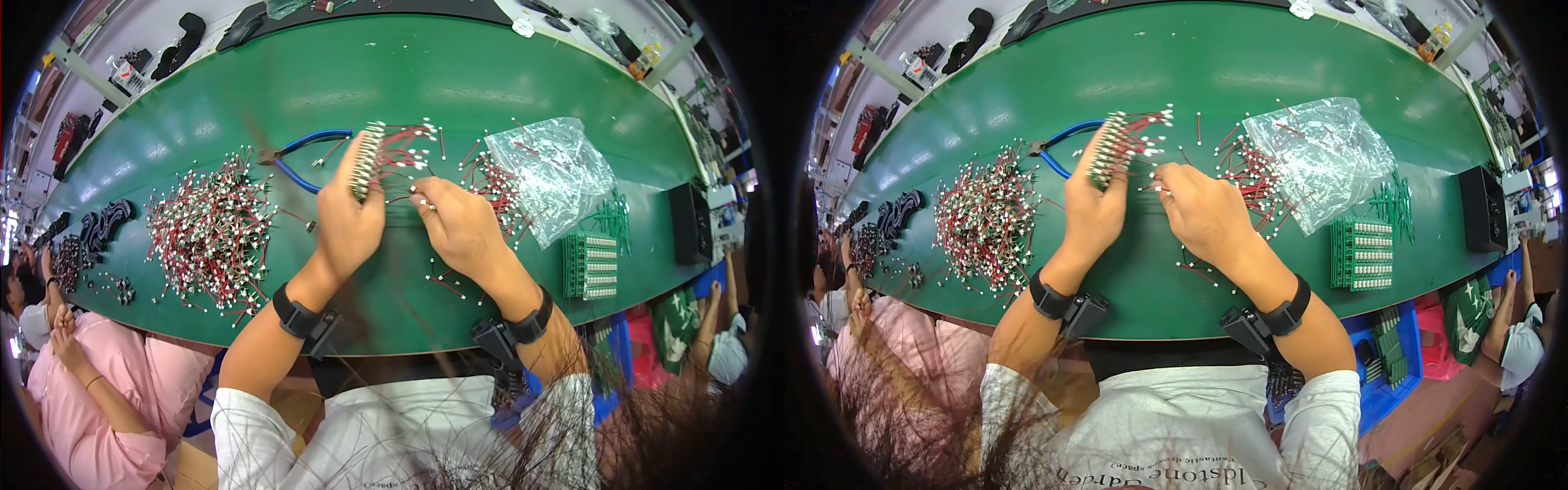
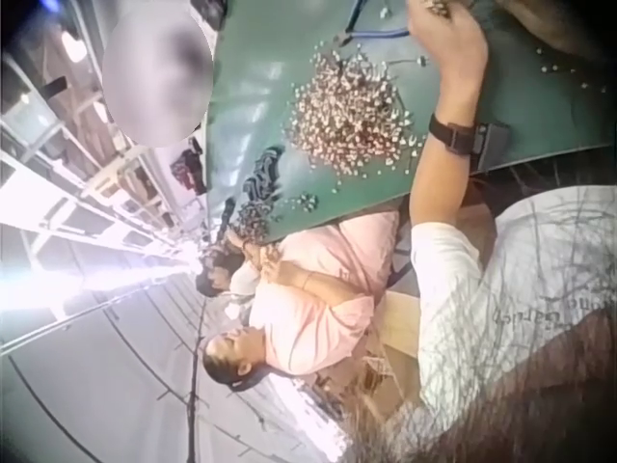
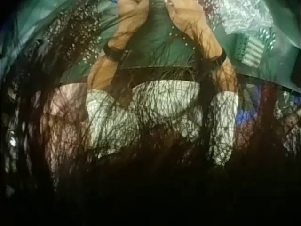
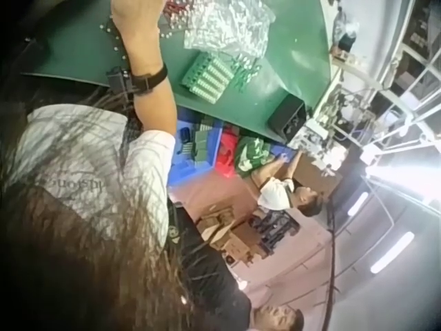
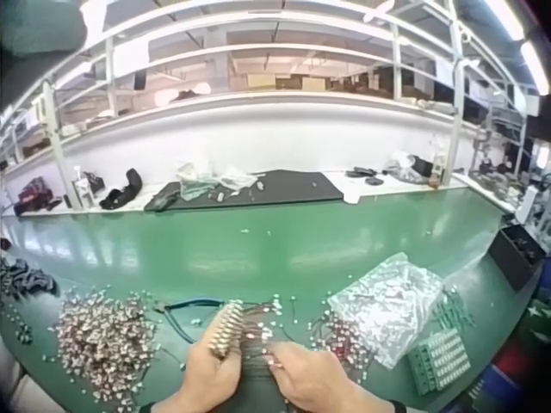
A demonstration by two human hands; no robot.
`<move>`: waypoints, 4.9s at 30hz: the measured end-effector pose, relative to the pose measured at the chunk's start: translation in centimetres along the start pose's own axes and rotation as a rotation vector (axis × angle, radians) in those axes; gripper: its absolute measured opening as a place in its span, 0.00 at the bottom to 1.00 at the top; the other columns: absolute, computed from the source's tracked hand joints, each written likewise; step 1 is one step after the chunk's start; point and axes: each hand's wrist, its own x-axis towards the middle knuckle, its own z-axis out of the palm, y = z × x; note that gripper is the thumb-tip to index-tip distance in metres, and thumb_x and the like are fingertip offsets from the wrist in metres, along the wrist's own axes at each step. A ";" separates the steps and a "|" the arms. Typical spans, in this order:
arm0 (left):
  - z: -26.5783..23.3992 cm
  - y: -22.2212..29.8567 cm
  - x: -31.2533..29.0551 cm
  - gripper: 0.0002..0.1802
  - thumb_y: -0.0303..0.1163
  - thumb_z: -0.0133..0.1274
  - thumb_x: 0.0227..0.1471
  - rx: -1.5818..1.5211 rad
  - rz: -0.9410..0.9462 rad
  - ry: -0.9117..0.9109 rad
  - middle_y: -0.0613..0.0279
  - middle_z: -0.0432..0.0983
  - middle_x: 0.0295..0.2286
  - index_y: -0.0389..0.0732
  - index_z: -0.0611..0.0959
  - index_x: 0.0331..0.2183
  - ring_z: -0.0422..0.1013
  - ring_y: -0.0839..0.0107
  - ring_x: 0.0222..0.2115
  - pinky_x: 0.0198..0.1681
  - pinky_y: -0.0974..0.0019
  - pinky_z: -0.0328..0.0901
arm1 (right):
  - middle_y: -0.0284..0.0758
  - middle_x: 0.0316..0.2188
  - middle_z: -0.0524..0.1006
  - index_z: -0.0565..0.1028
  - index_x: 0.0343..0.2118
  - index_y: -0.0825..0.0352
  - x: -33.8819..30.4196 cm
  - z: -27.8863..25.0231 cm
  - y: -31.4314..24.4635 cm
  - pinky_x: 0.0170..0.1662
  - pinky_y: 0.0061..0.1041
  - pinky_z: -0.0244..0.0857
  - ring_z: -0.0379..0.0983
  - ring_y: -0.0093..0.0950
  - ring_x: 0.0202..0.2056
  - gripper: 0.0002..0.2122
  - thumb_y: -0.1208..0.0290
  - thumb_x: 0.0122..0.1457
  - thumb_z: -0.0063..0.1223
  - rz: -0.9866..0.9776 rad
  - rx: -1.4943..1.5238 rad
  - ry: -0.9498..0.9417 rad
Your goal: The person picks up a circuit board and inserts the ends of red wires into it by hand. The person continues to pick up more wires from the table and insert them into the board.
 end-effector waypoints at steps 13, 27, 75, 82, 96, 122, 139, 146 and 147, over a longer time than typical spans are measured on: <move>0.2 -1.7 0.4 0.28 0.17 0.47 0.51 -0.142 -0.005 0.115 0.57 0.78 0.41 0.31 0.68 0.56 0.71 0.78 0.38 0.42 0.73 0.66 | 0.35 0.20 0.70 0.72 0.41 0.70 -0.1 -1.6 -1.7 0.23 0.22 0.57 0.64 0.20 0.19 0.07 0.77 0.64 0.45 0.079 0.386 -0.110; 0.9 -0.1 -0.7 0.32 0.18 0.47 0.48 0.056 0.024 0.040 0.49 0.76 0.27 0.32 0.66 0.58 0.72 0.68 0.23 0.28 0.65 0.67 | 0.27 0.19 0.67 0.68 0.42 0.71 -0.4 -0.7 -1.9 0.27 0.20 0.58 0.61 0.15 0.21 0.07 0.78 0.63 0.43 0.143 0.584 -0.168; 1.6 0.8 -1.3 0.33 0.19 0.54 0.46 0.110 0.088 -0.036 0.47 0.78 0.40 0.32 0.68 0.57 0.78 0.66 0.35 0.38 0.67 0.70 | 0.39 0.17 0.73 0.71 0.28 0.69 0.2 1.9 -1.3 0.20 0.31 0.64 0.73 0.35 0.18 0.05 0.81 0.53 0.57 -0.205 0.083 0.213; 1.5 0.5 -1.3 0.35 0.19 0.54 0.46 0.149 0.160 -0.032 0.45 0.78 0.41 0.32 0.67 0.57 0.78 0.60 0.35 0.38 0.65 0.71 | 0.39 0.17 0.73 0.71 0.29 0.69 0.2 1.9 -1.4 0.20 0.31 0.64 0.73 0.35 0.17 0.05 0.81 0.52 0.57 -0.219 0.095 0.219; 1.5 0.5 -1.2 0.37 0.16 0.55 0.43 0.219 0.253 -0.013 0.39 0.75 0.44 0.34 0.67 0.57 0.77 0.50 0.39 0.38 0.62 0.71 | 0.38 0.18 0.73 0.71 0.29 0.70 0.1 1.9 -1.4 0.21 0.30 0.65 0.73 0.34 0.18 0.06 0.82 0.50 0.56 -0.214 0.072 0.226; 1.5 0.3 -1.3 0.35 0.16 0.53 0.44 0.177 0.175 -0.031 0.41 0.77 0.36 0.34 0.68 0.57 0.77 0.53 0.32 0.36 0.61 0.70 | 0.41 0.19 0.74 0.69 0.31 0.71 0.1 1.6 -1.7 0.20 0.33 0.64 0.74 0.38 0.19 0.05 0.80 0.55 0.54 -0.133 0.166 0.139; 1.5 0.3 -1.2 0.37 0.16 0.52 0.43 0.171 0.211 -0.027 0.41 0.76 0.39 0.33 0.67 0.57 0.78 0.55 0.34 0.35 0.63 0.71 | 0.39 0.17 0.72 0.71 0.26 0.70 0.4 1.9 -1.9 0.20 0.28 0.63 0.72 0.32 0.16 0.03 0.81 0.52 0.54 -0.091 0.179 0.227; 1.5 0.3 -1.2 0.36 0.17 0.54 0.43 0.173 0.211 -0.033 0.42 0.77 0.37 0.33 0.67 0.57 0.78 0.56 0.32 0.35 0.63 0.71 | 0.40 0.18 0.73 0.71 0.27 0.70 0.3 1.8 -1.9 0.20 0.29 0.64 0.73 0.34 0.17 0.03 0.82 0.50 0.54 -0.124 0.167 0.226; 1.5 0.3 -1.2 0.36 0.17 0.54 0.43 0.173 0.210 -0.034 0.42 0.77 0.37 0.33 0.67 0.57 0.78 0.56 0.32 0.35 0.63 0.71 | 0.40 0.18 0.73 0.72 0.27 0.70 0.3 1.8 -1.8 0.20 0.29 0.64 0.73 0.34 0.17 0.04 0.82 0.50 0.54 -0.128 0.166 0.231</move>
